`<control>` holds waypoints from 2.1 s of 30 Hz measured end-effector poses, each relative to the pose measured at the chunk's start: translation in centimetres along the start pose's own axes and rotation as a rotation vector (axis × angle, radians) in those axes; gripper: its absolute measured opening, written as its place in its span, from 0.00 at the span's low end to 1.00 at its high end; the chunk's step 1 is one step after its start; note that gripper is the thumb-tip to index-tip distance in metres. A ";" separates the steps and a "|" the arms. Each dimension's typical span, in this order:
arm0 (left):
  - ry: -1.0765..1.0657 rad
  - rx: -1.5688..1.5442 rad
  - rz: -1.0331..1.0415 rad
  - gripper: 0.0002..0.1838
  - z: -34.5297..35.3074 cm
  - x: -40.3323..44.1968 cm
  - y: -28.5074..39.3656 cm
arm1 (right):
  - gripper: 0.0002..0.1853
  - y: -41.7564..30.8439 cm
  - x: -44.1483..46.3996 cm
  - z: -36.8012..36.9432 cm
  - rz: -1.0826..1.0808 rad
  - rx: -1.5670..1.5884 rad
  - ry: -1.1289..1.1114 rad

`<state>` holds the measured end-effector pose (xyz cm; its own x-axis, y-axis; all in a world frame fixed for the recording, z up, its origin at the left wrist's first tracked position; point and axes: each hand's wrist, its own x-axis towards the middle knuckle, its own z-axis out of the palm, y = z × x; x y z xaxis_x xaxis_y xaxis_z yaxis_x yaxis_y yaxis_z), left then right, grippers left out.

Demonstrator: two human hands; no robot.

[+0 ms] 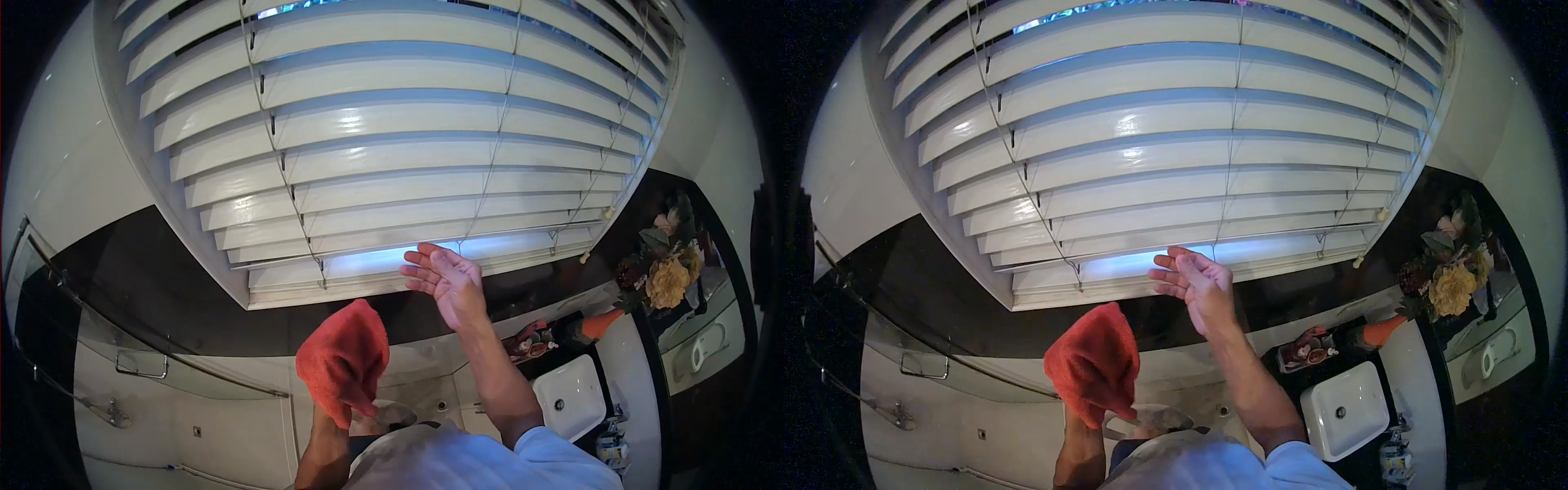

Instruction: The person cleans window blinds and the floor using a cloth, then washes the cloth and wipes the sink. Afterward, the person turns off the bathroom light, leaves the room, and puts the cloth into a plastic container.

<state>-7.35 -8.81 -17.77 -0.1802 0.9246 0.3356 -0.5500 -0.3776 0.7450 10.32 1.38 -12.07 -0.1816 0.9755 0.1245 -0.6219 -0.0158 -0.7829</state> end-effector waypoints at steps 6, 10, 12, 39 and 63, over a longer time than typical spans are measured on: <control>0.133 0.623 0.022 0.09 4.6 2.6 4.6 | 0.14 1.2 1.7 1.1 0.025 0.073 0.182; -0.018 0.276 0.147 0.07 1.7 5.5 1.7 | 0.12 1.1 2.1 1.6 0.040 0.077 0.260; 0.245 0.118 -0.021 0.08 2.3 6.9 1.6 | 0.10 1.0 1.9 1.7 -0.161 -0.274 0.354; 0.177 0.064 -0.124 0.07 3.2 7.6 1.3 | 0.10 -8.2 4.7 2.2 -0.803 -2.049 -0.300; 0.507 -0.137 -0.045 0.09 8.0 10.2 1.3 | 0.09 -0.4 2.2 1.1 -0.127 0.177 0.125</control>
<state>-3.33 -0.26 -8.75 -0.5074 0.8608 -0.0409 -0.6614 -0.3585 0.6588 9.39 3.28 -10.81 -0.0042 0.9915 0.1300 -0.7594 0.0814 -0.6455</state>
